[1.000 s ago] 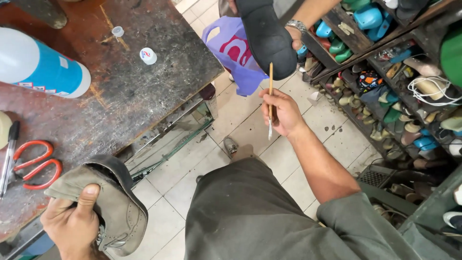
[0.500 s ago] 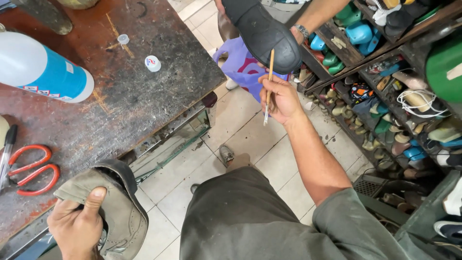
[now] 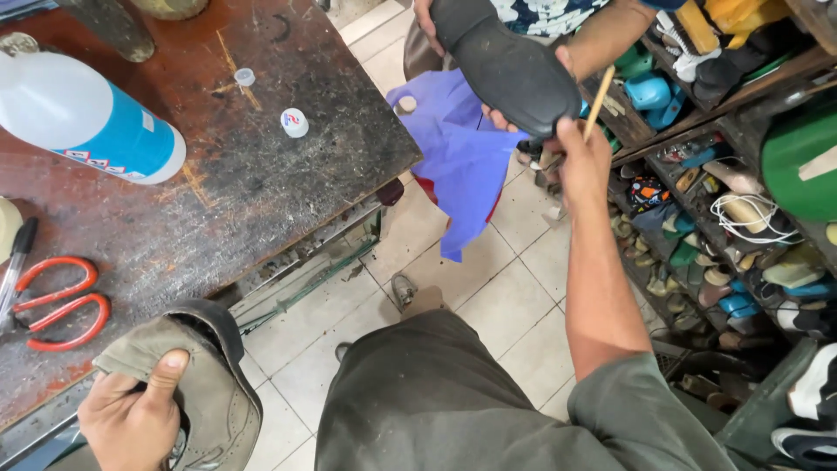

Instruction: The person holds a grey shoe and applies glue to the sole using a brush. They repeatedly dip the brush into a container of adhesive and spread it along the edge of the shoe's sole. The person then places the shoe on a shelf.

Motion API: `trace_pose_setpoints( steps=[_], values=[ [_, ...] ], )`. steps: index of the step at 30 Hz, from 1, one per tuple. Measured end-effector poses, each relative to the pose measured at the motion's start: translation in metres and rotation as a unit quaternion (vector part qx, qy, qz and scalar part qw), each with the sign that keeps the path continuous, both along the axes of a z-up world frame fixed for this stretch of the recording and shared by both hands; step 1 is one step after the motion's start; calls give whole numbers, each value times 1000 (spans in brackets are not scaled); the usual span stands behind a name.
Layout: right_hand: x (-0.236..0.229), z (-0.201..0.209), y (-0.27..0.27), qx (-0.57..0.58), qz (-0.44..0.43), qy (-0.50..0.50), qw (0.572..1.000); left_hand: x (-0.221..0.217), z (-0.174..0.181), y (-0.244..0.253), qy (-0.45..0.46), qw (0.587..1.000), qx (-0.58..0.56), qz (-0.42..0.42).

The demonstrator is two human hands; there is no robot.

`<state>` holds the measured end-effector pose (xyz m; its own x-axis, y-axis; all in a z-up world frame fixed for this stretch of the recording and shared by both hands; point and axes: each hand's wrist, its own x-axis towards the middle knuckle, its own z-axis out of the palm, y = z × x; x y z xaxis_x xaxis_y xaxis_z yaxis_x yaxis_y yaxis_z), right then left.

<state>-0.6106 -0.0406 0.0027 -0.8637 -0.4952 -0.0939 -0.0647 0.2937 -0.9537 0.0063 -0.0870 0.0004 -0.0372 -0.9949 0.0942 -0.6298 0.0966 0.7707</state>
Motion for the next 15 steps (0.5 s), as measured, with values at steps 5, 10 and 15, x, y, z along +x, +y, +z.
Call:
trace_pose_setpoints(
  steps=[5, 10, 15],
  values=[
    [-20, 0, -25, -71, 55, -199, 976, -15, 3, -5, 74, 997, -30, -13],
    [-33, -8, -40, -121, 128, -231, 957, -23, 5, 2, 75, 997, -7, 28],
    [-71, -55, -49, -256, 199, -350, 879, -27, -3, 0, 73, 995, 1, 65]
  ],
)
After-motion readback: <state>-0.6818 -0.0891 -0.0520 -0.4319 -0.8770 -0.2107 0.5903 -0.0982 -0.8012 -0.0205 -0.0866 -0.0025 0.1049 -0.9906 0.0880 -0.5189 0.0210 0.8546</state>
